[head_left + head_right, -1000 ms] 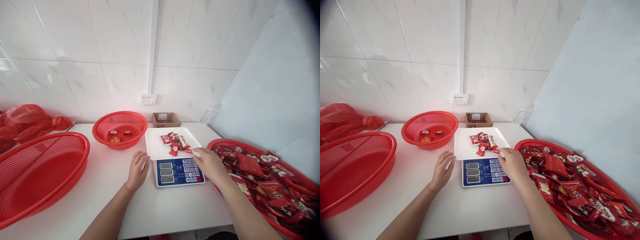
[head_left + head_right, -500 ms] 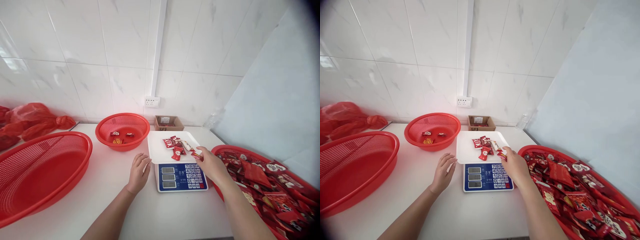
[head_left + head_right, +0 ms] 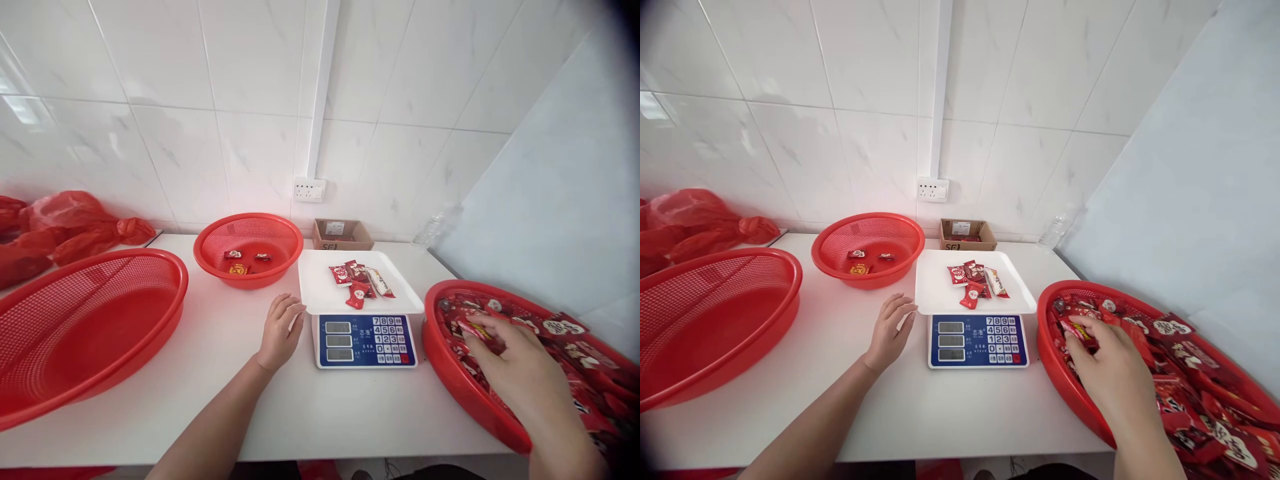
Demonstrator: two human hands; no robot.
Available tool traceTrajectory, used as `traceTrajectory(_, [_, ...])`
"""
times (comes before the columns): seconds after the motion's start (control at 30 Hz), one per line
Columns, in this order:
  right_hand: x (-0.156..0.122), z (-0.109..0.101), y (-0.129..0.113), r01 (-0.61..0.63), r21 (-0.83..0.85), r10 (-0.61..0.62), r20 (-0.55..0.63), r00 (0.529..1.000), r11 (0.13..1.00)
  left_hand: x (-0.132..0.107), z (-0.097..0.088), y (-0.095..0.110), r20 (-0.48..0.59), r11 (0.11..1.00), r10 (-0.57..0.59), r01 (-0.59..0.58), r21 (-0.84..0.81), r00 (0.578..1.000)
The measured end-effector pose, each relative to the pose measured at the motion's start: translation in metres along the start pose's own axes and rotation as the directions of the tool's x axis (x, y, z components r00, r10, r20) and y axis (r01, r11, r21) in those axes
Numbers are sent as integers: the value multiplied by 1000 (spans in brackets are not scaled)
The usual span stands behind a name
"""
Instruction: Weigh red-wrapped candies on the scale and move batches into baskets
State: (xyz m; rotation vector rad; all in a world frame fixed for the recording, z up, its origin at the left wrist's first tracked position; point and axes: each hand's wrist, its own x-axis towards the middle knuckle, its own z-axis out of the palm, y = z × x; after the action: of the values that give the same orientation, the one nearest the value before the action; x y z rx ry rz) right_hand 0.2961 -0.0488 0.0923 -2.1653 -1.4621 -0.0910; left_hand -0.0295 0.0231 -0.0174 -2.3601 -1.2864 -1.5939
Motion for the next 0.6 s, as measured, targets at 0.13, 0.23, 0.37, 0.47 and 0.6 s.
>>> traceTrajectory(0.13, [-3,0,2,-104,14,103,62,993,994,1,0,0,-3,1000,-4,4,5,1000])
traceTrajectory(0.23, [-4,0,3,-123,35,119,103,987,992,1,-1,1,-4,1000,-2,2,3,1000])
traceTrajectory(0.37, [-5,1,3,-155,57,149,100,984,986,1,-1,1,-2,1000,1,-1,5,1000])
traceTrajectory(0.47, [-5,4,5,-143,65,138,68,988,988,1,-1,1,-2,1000,1,-1,7,1000])
traceTrajectory(0.6, [-5,7,9,-92,69,94,-22,995,993,1,-1,1,-2,1000,8,-8,7,1000])
